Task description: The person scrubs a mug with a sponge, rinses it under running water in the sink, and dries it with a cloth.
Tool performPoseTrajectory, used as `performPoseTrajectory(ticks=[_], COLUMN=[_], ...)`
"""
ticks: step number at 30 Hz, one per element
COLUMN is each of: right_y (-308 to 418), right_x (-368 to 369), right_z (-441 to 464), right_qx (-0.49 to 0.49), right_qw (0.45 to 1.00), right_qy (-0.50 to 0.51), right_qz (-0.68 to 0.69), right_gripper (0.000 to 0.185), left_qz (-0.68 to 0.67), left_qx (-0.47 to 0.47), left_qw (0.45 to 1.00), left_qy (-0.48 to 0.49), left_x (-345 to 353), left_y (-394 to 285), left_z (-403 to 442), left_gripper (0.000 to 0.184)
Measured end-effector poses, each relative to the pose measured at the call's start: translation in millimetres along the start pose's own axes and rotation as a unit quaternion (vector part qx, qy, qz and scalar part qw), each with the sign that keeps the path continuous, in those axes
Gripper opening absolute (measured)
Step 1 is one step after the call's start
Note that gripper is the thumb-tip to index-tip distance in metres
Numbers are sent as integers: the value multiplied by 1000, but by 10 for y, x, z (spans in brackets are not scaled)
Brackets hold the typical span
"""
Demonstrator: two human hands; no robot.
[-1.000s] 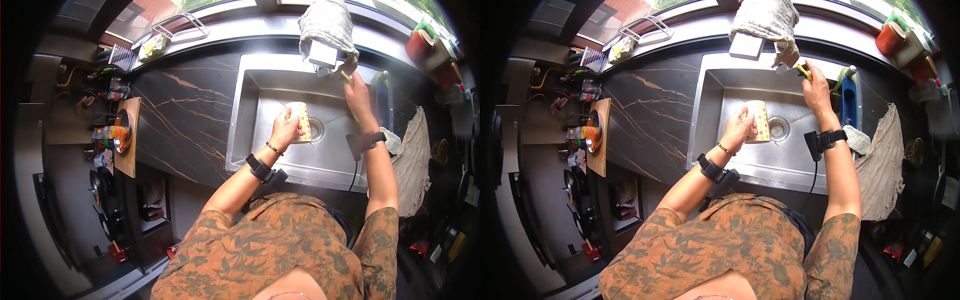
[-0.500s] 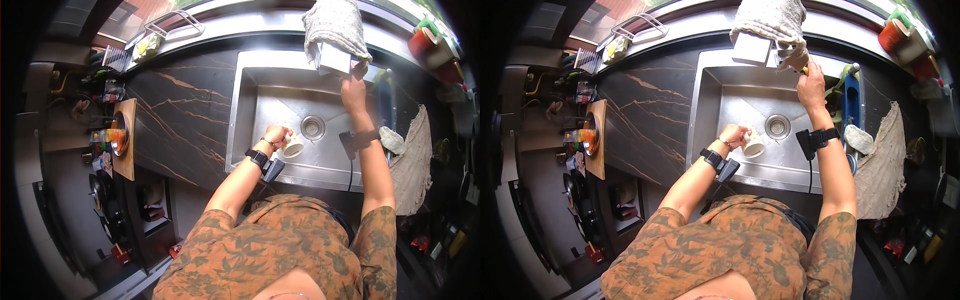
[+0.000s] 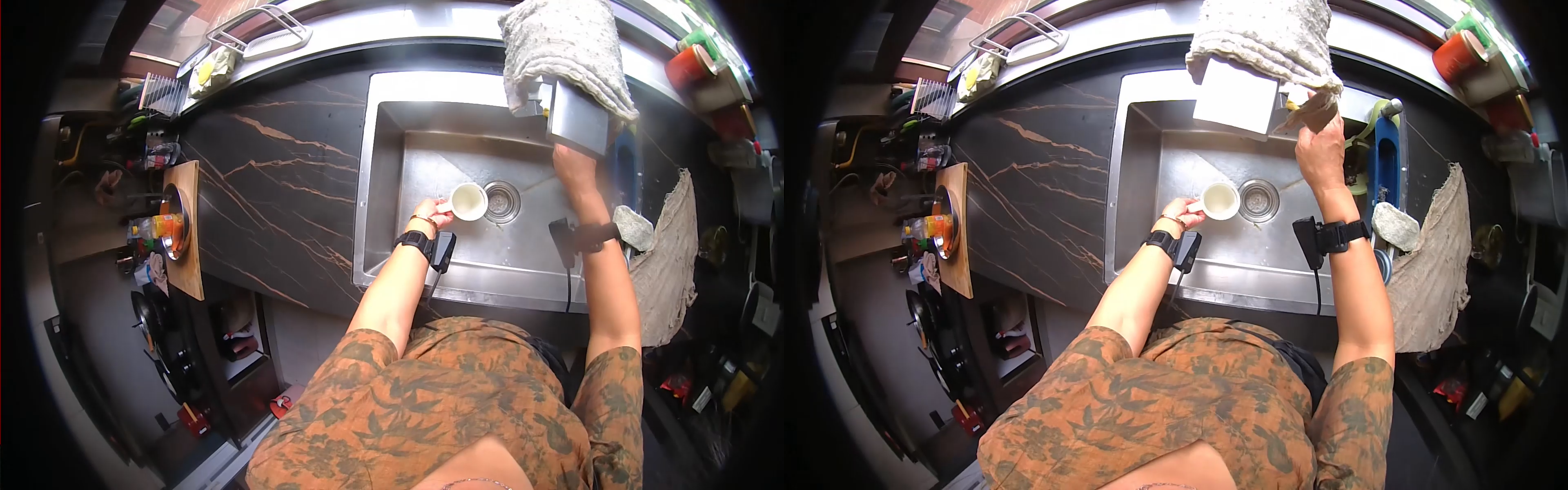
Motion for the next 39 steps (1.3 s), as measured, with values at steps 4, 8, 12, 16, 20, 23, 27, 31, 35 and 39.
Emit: performPoseTrajectory(ticks=[4, 8, 12, 16, 20, 23, 27, 31, 35, 39], right_y=[-21, -27, 127, 296, 576, 691, 858, 890, 918, 1048], right_x=[61, 90, -65, -233, -303, 106, 284, 392, 381, 217], right_z=[-77, -95, 25, 133, 67, -152, -272, -300, -244, -116], right_qx=[50, 80, 123, 152, 138, 297, 384, 390, 412, 344], right_qw=[998, 994, 987, 982, 975, 771, 487, 420, 313, 241], right_qy=[21, 71, 40, 47, -82, -120, -24, -47, -59, -52], right_qz=[32, 23, 91, 104, 150, 551, 784, 818, 854, 906], right_gripper=[46, 49, 44, 36, 29, 28, 32, 30, 38, 37], left_qz=[-58, -11, 105, 193, 256, 312, 299, 255, 237, 233], left_qx=[11, 100, 95, 161, 230, 328, 435, 510, 544, 559], left_qw=[998, 995, 984, 964, 936, 889, 848, 821, 804, 794], left_qy=[17, -11, -105, -85, 70, 71, 37, 4, -36, -55], left_x=[-159, 81, 222, 137, 3, -155, -518, -903, -1214, -1402], left_y=[-152, 66, 213, 181, 167, 242, 231, 197, 197, 233], left_z=[78, -217, -568, -853, -1510, -2060, -2403, -2495, -2492, -2479], left_gripper=[14, 18, 41, 58, 39, 30, 28, 23, 20, 20])
Point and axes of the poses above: each hand's wrist, its own z-axis towards the middle knuckle, its own x-axis out of the palm, y = z × x, the point moved 1 cm from there along z, towards the middle knuckle, and after that the axes turned 13 degrees about -x, right-handed, at the moved point
